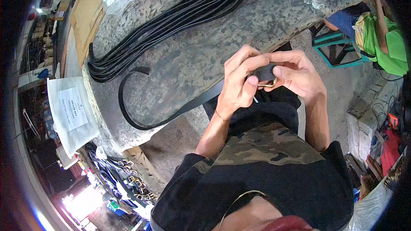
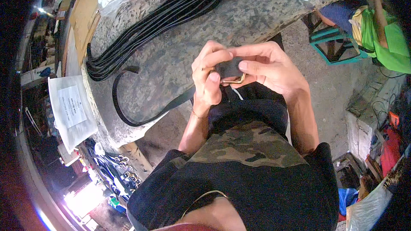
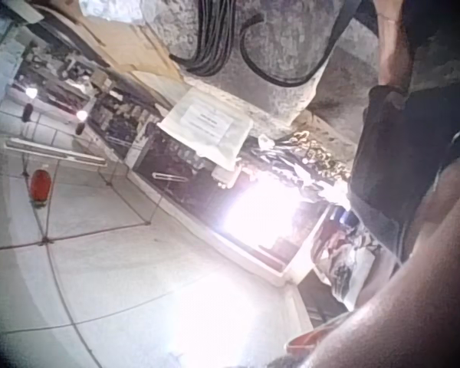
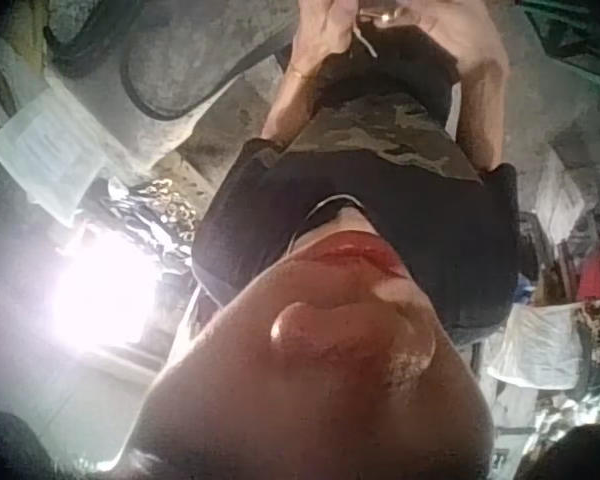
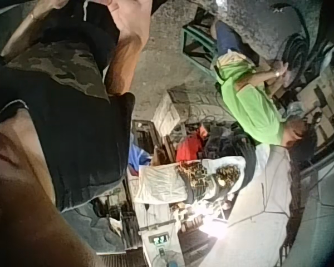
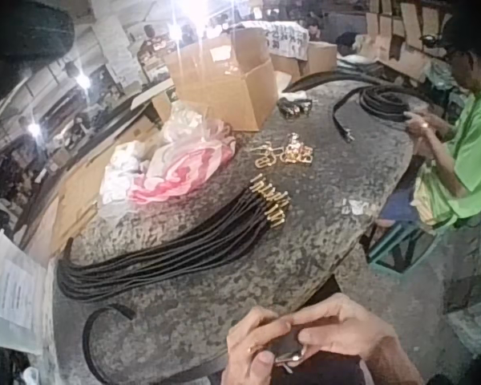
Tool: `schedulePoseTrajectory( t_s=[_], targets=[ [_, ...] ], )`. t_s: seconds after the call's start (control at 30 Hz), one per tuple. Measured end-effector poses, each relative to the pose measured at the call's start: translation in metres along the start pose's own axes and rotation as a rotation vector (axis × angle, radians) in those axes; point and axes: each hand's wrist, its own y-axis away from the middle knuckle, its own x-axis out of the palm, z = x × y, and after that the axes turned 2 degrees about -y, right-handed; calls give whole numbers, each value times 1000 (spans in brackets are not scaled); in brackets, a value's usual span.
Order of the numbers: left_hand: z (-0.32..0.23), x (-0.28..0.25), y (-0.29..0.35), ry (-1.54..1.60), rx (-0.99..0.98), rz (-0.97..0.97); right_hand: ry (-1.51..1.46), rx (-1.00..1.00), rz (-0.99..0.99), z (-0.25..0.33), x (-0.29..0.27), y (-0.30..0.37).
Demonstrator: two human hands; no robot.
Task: Assembling leather straps by attaching metal buckles to the strap ends.
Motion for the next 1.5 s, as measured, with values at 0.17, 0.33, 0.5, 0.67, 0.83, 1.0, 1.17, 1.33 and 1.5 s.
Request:
schedulePoseTrajectory(
  t_s=[0.17,0.33,0.5,0.67,0.83,1.0,1.17,1.33,1.5],
  targets=[
    [-5,-3,3,79,72,61,243,-26,-79,1,3,-1],
    [-4,11,14,257,-115,-170,355,-100,-204,-7,8,-4],
    [-1,4,8,89,-3,-108,300,-122,-225,-10,14,-3],
    [9,3,9,-12,46,-106,138,-66,-235,-10,17,-4],
    [7,3,9,-101,80,-36,578,-263,-320,-5,31,-1],
    [3,7,11,-276,3,21,1220,-584,-484,-20,44,-8],
    [-2,8,16,-83,-194,-42,962,-477,-442,-22,42,-11],
    [-17,-24,-11,-85,-304,370,649,-241,-260,7,21,-14],
    [-14,-24,-10,7,-286,346,604,-144,-156,18,11,-18]
  ],
)
